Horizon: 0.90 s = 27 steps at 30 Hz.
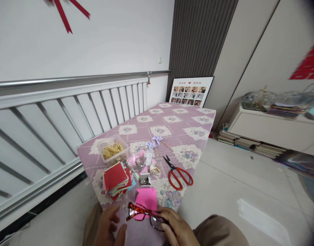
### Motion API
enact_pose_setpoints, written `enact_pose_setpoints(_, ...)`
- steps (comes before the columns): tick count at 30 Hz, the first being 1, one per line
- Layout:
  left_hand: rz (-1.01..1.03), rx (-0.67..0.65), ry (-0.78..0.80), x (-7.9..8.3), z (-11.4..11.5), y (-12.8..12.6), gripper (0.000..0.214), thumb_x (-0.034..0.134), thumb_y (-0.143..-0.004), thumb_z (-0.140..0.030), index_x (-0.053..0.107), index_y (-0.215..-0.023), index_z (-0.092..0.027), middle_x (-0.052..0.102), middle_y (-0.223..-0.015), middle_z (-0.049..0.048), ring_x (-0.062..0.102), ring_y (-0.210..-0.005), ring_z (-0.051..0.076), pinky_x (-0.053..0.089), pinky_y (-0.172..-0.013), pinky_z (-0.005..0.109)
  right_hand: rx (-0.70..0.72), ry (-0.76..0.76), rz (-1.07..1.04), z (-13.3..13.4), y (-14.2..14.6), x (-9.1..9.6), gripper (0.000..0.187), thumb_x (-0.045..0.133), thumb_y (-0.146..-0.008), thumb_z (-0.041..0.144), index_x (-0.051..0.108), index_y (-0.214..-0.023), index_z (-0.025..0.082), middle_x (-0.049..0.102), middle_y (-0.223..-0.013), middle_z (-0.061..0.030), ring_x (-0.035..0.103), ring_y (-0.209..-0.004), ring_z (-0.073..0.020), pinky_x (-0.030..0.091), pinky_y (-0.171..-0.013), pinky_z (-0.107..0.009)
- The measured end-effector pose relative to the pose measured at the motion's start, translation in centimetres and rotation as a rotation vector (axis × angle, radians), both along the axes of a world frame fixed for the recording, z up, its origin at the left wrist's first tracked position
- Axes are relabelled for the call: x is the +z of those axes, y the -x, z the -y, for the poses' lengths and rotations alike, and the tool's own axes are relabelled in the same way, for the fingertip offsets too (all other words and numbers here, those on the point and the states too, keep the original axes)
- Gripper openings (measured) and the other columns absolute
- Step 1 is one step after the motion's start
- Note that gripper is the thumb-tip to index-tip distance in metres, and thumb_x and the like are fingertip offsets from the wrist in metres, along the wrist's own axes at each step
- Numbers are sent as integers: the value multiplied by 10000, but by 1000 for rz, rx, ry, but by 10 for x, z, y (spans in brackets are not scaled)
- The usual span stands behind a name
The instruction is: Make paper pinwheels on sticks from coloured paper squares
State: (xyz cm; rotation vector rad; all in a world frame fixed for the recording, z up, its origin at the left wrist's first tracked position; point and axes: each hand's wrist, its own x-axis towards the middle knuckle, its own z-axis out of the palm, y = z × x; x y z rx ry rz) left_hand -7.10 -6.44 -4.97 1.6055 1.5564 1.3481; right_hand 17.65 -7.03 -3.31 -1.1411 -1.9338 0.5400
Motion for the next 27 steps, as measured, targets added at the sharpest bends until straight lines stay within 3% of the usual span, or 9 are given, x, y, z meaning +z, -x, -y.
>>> enact_pose_setpoints(1,-116,26,-114,2,-4,4,394,645,-768,-353,636,-1132,-200,663,-1111,123,668,-832,214,579,-670,310,-1,5,4,1,-1,7,211,511,-916,186,598,-1092,265,709,-1058,-45,684,-970,-172,548,-852,-225)
enact_pose_setpoints(3,-314,-119,-235,6,-11,9,390,634,-771,-271,632,-1156,-209,663,-1162,126,671,-960,230,585,-763,305,4,23,16,3,-1,19,189,494,-930,233,604,-1080,265,716,-1032,-47,690,-939,-185,557,-824,-238)
enact_pose_setpoints(6,-484,-444,-272,10,-15,8,335,604,-782,-169,651,-1108,-230,727,-1041,70,689,-959,173,548,-832,205,53,72,43,5,3,30,189,483,-940,249,612,-1076,269,722,-992,-36,688,-912,-184,548,-820,-244)
enact_pose_setpoints(8,-503,-509,-251,13,-15,5,324,591,-787,-137,645,-1093,-230,736,-1018,56,698,-926,144,533,-823,163,73,99,39,6,5,35,192,487,-940,247,613,-1082,273,720,-986,-30,683,-907,-180,537,-832,-247)
enact_pose_setpoints(13,-398,-513,-151,23,-13,-3,224,552,-811,-157,663,-994,-222,744,-986,58,704,-898,152,542,-792,176,59,189,-108,2,0,42,174,447,-956,301,602,-1025,261,692,-910,-24,661,-826,-178,533,-767,-255)
enact_pose_setpoints(16,-232,-393,-56,31,-9,-10,185,520,-855,-252,662,-967,-212,744,-968,70,703,-874,172,557,-775,222,98,178,-188,-6,-6,45,200,401,-966,292,583,-906,237,651,-872,-28,637,-791,-168,524,-721,-250)
enact_pose_setpoints(19,-24,-247,32,43,-3,-18,244,474,-896,-369,654,-889,-204,742,-937,81,699,-792,176,564,-746,260,50,65,-178,-13,-12,48,169,429,-949,255,575,-869,230,621,-910,-44,623,-849,-172,510,-742,-256)
enact_pose_setpoints(23,100,-247,-58,69,-2,-23,290,534,-869,-427,661,-759,-191,734,-956,103,692,-866,194,555,-765,259,-31,-107,-97,-13,-21,57,152,474,-919,169,597,-947,253,589,-853,-30,614,-793,-160,508,-690,-241)
enact_pose_setpoints(27,38,-305,-241,104,-3,-24,231,582,-847,-395,703,-788,-207,736,-839,78,687,-781,185,567,-699,248,-149,-201,-120,-4,-27,86,189,497,-912,152,597,-1016,273,597,-872,-40,629,-787,-168,524,-668,-249)
